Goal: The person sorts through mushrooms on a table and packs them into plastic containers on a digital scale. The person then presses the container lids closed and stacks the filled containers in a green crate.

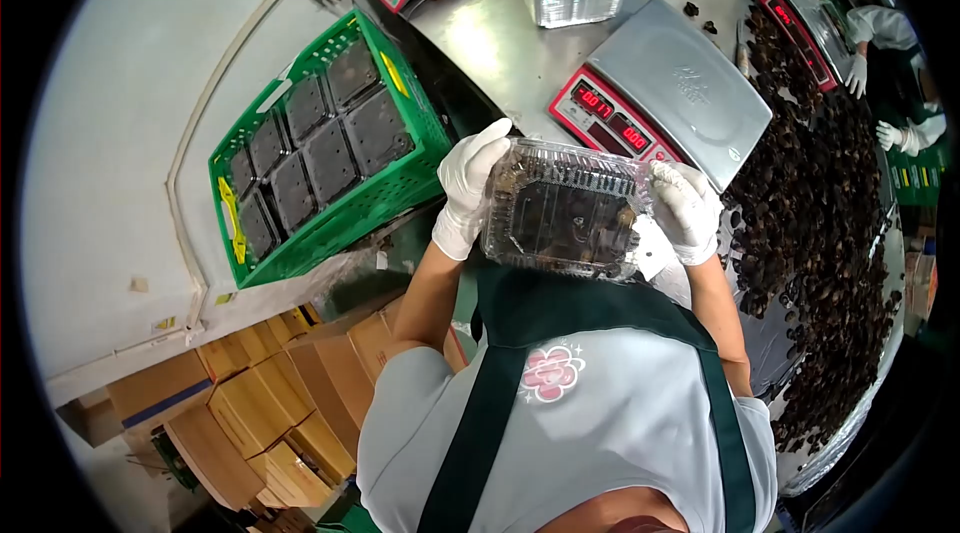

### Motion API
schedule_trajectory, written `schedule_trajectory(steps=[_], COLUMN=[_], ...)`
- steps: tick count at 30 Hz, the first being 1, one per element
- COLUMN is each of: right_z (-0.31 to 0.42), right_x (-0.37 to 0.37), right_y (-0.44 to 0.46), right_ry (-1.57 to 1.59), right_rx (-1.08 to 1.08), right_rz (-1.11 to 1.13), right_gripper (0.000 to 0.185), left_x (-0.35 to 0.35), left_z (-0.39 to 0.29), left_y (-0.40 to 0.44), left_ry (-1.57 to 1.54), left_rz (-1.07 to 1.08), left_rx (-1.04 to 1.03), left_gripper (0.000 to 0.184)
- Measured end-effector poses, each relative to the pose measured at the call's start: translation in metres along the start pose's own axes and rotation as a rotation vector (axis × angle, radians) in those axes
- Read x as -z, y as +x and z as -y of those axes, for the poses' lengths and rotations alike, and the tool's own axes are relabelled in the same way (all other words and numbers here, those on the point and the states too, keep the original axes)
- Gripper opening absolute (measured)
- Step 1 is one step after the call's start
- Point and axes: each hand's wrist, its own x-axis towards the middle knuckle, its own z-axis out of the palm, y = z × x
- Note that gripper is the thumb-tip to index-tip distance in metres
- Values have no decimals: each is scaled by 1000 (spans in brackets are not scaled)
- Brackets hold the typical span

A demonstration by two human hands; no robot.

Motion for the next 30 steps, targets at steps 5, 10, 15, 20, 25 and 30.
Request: schedule_trajectory(steps=[5, 10, 15, 20, 25, 30], right_z=[5, 18, 38, 58, 62, 46], right_x=[-16, -35, -68, -97, -106, -104], right_y=[8, 13, -3, 7, 17, 5], right_ry=[16, 196, 577, 665, 717, 655], right_rx=[37, -261, -721, -724, -819, -915], right_rz=[-28, 65, 290, 519, 637, 676], right_gripper=[38, 26, 19, 22, 20, 15], left_x=[15, 14, -3, -15, 83, 150], left_z=[5, -2, -18, 0, 75, 156], left_y=[-4, -10, -33, -66, -50, -3], left_ry=[36, -720, -2026, -1695, -687, -512], left_rz=[6, 22, -238, -513, -425, -457], left_rx=[29, 768, 1136, 1223, 1329, 1281], left_gripper=[42, 40, 66, 60, 60, 27])
